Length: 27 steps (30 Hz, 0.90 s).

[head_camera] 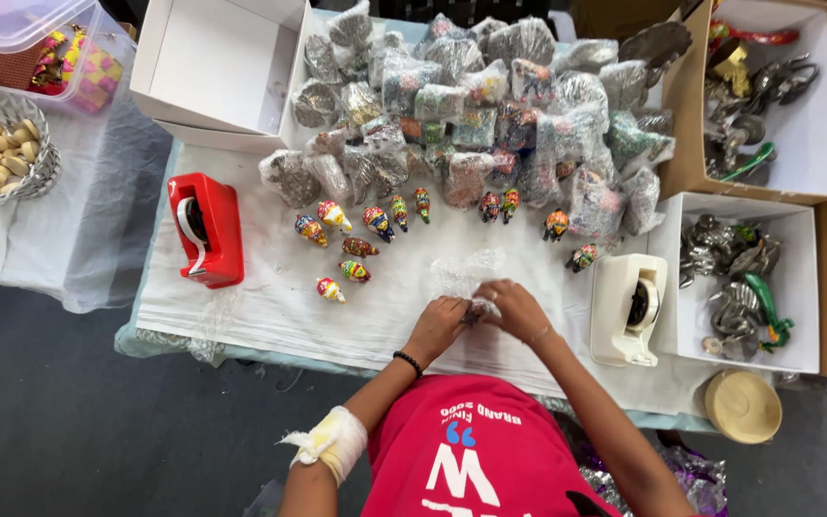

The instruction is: The person wraps small, colorful elephant figurines in bubble wrap. They pick up a figurine, place it on a sheet of bubble wrap, fold the wrap around it, and then place the wrapped item on a pile of other wrapped items on the table.

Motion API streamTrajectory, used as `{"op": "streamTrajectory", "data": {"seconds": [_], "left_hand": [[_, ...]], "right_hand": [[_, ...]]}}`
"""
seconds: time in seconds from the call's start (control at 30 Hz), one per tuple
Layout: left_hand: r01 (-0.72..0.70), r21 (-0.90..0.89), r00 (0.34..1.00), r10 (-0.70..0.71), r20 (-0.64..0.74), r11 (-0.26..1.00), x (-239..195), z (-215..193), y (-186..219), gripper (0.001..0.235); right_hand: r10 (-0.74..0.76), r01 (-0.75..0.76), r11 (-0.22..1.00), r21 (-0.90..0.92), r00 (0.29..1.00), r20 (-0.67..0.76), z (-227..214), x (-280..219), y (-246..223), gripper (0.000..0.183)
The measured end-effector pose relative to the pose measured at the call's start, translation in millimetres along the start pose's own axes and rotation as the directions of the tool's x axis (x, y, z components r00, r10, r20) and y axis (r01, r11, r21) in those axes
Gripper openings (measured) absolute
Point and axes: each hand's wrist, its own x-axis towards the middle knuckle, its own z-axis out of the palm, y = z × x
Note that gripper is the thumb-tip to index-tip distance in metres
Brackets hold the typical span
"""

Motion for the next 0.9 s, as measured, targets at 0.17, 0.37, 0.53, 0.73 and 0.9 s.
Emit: {"op": "streamTrajectory", "data": {"seconds": [0.17, 0.37, 0.53, 0.73, 0.9], "left_hand": [[0.056, -0.117, 0.998, -0.053, 0.024, 0.992, 2, -3, -10, 0.042], [0.149, -0.300, 0.979, -0.097, 0.180, 0.942, 22, -41, -17, 0.046], [0.008, -0.368, 1.000, -0.014, -0.015, 0.930, 17, -26, -31, 0.053], [0.391, -0.381, 0.891, -0.448, -0.073, 0.838, 23, -14, -24, 0.027], [0.686, -0.211, 0.697, -0.712, -0.082, 0.696, 35, -32, -3, 0.031]], "right_hand": [[-0.289, 0.243, 0.938, -0.246, 0.941, -0.174, 22, -28, 6, 0.052], [-0.247, 0.228, 0.966, -0.120, 0.952, -0.181, 7, 2, 26, 0.040], [-0.173, 0.170, 0.980, -0.106, 0.985, -0.015, -13, 46, 37, 0.029], [0.067, -0.065, 0.987, 0.146, 0.998, -0.011, -5, 66, 56, 0.027], [0.311, -0.193, 0.895, 0.401, 0.916, -0.253, 7, 49, 41, 0.027]]}}
